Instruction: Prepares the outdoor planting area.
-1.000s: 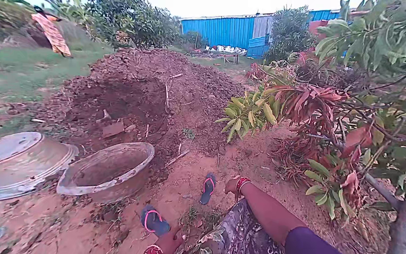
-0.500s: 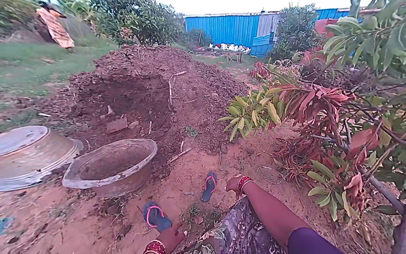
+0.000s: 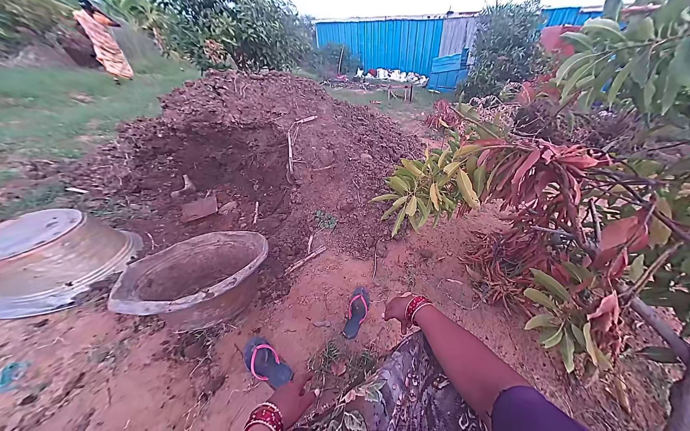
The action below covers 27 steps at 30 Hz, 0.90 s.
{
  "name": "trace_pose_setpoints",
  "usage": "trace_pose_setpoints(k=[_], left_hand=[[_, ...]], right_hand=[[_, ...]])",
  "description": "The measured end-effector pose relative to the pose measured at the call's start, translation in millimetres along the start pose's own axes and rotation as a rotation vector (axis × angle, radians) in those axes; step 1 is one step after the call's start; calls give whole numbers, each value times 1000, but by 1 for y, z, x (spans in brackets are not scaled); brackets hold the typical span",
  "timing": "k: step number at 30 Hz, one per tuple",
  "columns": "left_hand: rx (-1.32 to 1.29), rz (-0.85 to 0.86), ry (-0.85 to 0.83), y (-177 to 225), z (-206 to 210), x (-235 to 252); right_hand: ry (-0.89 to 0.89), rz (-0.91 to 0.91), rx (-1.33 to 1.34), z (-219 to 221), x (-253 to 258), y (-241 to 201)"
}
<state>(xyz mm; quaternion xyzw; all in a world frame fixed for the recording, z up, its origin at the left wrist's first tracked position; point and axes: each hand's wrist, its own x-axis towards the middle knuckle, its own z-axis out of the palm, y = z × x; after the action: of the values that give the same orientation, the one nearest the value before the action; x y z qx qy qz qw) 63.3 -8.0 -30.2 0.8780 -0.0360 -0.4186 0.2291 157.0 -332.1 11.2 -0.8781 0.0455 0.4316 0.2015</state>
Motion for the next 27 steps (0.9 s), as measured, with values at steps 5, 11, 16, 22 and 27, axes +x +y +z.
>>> trace_pose_setpoints(k=[5, 11, 16, 22, 27], left_hand=[[9, 6, -9, 0, 0, 1], [4, 1, -6, 1, -1, -1], [4, -3, -6, 1, 0, -1], [10, -2, -9, 3, -1, -3], [4, 3, -2, 2, -1, -2]], right_hand=[[2, -18, -10, -1, 1, 3], [-3, -18, 3, -2, 2, 3], [-4, -19, 2, -2, 3, 4], [-5, -15, 14, -2, 2, 3], [1, -14, 38, -2, 2, 3]])
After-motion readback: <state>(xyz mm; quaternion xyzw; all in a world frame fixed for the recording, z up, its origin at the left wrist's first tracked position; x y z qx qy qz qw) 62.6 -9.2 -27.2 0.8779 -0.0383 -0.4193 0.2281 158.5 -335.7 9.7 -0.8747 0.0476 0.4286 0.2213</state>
